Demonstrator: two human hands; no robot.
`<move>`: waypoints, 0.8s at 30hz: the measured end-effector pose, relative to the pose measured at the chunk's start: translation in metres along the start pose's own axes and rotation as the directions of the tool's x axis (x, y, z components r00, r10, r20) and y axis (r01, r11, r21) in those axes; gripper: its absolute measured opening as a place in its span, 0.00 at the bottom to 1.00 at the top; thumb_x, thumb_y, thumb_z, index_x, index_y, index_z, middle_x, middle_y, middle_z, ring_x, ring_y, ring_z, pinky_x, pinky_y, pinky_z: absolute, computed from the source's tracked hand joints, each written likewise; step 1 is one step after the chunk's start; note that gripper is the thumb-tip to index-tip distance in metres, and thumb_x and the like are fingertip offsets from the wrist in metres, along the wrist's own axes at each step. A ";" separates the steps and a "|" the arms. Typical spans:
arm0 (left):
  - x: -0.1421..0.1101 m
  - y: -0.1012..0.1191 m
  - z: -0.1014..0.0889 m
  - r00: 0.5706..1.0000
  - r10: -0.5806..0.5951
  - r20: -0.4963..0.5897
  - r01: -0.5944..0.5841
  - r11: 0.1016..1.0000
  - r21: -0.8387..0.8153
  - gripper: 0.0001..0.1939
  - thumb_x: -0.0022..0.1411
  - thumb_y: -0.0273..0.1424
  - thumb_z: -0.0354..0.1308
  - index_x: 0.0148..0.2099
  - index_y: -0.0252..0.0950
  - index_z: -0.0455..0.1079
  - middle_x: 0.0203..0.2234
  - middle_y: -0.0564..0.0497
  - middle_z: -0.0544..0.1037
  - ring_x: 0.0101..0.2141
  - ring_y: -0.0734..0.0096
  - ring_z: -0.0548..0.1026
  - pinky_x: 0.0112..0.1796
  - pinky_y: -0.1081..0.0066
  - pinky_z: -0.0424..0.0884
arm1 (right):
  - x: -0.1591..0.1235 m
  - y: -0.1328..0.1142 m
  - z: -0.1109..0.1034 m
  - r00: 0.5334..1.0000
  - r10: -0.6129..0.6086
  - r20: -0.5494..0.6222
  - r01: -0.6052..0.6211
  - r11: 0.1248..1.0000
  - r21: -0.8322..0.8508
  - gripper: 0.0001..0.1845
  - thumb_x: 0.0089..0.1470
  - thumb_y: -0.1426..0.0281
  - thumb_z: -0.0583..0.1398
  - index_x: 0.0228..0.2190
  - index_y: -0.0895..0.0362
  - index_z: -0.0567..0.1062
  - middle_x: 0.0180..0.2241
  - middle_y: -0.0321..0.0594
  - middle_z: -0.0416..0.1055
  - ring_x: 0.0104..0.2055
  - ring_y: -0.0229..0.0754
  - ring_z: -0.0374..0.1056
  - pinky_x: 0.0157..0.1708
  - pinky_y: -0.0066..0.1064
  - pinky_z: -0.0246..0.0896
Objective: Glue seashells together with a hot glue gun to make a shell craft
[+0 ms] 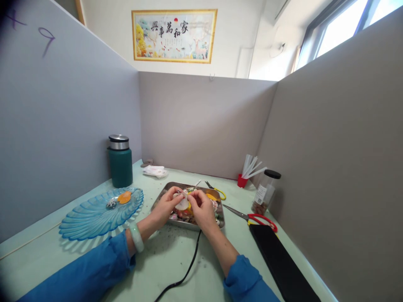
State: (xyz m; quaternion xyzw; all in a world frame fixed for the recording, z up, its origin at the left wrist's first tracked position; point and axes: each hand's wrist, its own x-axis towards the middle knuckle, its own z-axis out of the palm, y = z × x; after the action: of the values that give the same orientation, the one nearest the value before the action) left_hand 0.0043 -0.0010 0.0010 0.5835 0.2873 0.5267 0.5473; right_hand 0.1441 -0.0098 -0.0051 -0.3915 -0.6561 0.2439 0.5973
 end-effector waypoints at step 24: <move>0.001 0.004 0.001 0.998 -0.050 -0.038 0.049 0.998 -0.044 0.17 0.53 0.42 0.56 0.39 0.35 0.60 0.23 0.55 0.71 0.18 0.75 0.71 0.16 0.77 0.66 | -0.003 0.000 0.003 0.996 -0.084 -0.014 0.081 0.986 -0.148 0.11 0.53 0.64 0.57 0.37 0.57 0.70 0.26 0.36 0.67 0.26 0.37 0.63 0.28 0.27 0.60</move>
State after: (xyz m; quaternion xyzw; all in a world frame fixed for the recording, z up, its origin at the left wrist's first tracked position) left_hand 0.0051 -0.0014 0.0049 0.5537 0.3010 0.5305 0.5669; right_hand 0.1411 -0.0117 -0.0071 -0.4096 -0.6818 0.1659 0.5830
